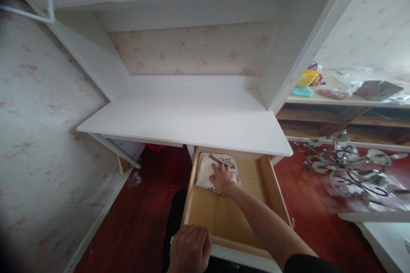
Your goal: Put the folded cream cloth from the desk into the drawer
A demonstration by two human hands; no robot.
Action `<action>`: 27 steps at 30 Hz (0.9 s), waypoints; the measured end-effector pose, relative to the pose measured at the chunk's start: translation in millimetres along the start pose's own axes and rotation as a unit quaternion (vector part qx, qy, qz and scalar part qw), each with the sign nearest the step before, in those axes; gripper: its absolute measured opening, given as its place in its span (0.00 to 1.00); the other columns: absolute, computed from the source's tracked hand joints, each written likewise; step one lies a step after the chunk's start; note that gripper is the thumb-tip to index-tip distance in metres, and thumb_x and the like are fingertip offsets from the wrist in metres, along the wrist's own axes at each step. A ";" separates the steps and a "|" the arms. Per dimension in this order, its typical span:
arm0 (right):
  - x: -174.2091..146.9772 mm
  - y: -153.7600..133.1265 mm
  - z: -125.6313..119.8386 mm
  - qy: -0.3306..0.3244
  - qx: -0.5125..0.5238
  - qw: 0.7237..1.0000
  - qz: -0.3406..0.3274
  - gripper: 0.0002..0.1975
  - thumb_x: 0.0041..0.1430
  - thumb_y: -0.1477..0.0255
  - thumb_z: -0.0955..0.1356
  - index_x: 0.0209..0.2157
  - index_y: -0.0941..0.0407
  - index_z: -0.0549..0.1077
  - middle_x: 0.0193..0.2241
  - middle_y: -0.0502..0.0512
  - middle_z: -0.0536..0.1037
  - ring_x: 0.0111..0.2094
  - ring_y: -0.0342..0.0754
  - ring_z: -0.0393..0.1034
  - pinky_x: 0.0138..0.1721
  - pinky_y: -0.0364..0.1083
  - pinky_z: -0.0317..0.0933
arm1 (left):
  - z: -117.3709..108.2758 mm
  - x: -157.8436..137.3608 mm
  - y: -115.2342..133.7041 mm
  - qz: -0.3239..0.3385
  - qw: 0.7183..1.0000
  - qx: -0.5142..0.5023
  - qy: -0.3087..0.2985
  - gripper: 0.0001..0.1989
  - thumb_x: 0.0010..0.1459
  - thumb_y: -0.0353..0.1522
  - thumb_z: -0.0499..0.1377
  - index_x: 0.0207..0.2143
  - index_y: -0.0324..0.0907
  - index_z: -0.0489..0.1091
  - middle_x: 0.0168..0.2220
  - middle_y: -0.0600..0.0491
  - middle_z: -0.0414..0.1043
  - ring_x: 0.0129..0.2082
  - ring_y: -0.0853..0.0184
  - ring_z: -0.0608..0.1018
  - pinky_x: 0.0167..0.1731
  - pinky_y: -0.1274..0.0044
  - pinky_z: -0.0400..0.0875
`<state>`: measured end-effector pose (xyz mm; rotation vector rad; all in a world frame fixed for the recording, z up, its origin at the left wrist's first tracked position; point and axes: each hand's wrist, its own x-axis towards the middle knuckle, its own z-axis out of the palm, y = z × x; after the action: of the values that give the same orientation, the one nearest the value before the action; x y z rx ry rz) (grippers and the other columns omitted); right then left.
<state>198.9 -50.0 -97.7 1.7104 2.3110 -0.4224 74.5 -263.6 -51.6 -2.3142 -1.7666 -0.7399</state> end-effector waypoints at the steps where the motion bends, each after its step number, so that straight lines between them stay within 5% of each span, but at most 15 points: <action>1: -3.4 10.8 1.0 0.000 -0.005 1.000 0.003 0.31 0.61 0.56 0.59 0.65 0.46 0.52 0.63 0.63 0.54 0.58 0.69 0.53 0.47 0.63 0.57 | 0.5 0.0 0.0 0.000 1.000 -0.001 0.001 0.08 0.54 0.28 0.57 0.25 0.46 0.60 0.20 0.58 0.64 0.21 0.67 0.67 0.26 0.70 0.54; 8: -30.2 110.4 5.5 0.006 -0.033 0.999 0.034 0.30 0.63 0.59 0.57 0.66 0.48 0.51 0.63 0.64 0.56 0.58 0.68 0.55 0.49 0.63 0.57 | 1.1 1.4 0.1 0.006 1.000 -0.005 -0.010 0.07 0.55 0.28 0.56 0.25 0.45 0.61 0.20 0.57 0.65 0.22 0.67 0.68 0.26 0.70 0.55; 11: -41.9 131.9 8.6 0.000 -0.026 0.999 0.022 0.30 0.64 0.61 0.57 0.66 0.50 0.53 0.63 0.65 0.56 0.59 0.67 0.55 0.51 0.61 0.57 | -0.5 0.8 0.2 0.009 1.000 0.001 -0.017 0.08 0.55 0.29 0.57 0.25 0.45 0.60 0.20 0.57 0.64 0.22 0.67 0.68 0.26 0.70 0.55; 21: -139.8 135.4 52.0 -0.049 0.025 0.998 -0.041 0.36 0.53 0.64 0.66 0.64 0.45 0.56 0.64 0.57 0.56 0.61 0.63 0.52 0.53 0.57 0.58 | -6.3 0.3 1.3 0.007 0.999 -0.006 -0.037 0.08 0.56 0.28 0.56 0.25 0.45 0.61 0.21 0.58 0.65 0.22 0.68 0.69 0.27 0.72 0.57; 27: -143.7 122.7 42.6 -0.079 0.042 0.995 -0.051 0.42 0.44 0.64 0.72 0.62 0.45 0.59 0.62 0.59 0.59 0.60 0.64 0.54 0.55 0.58 0.55 | -4.6 1.5 0.1 0.016 0.999 -0.014 -0.042 0.08 0.56 0.28 0.55 0.25 0.45 0.61 0.20 0.58 0.65 0.22 0.68 0.69 0.27 0.72 0.58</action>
<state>358.6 -159.7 -97.5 1.5383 2.3024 -0.6568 73.5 -264.1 -46.9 -2.4202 -1.7581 -0.6760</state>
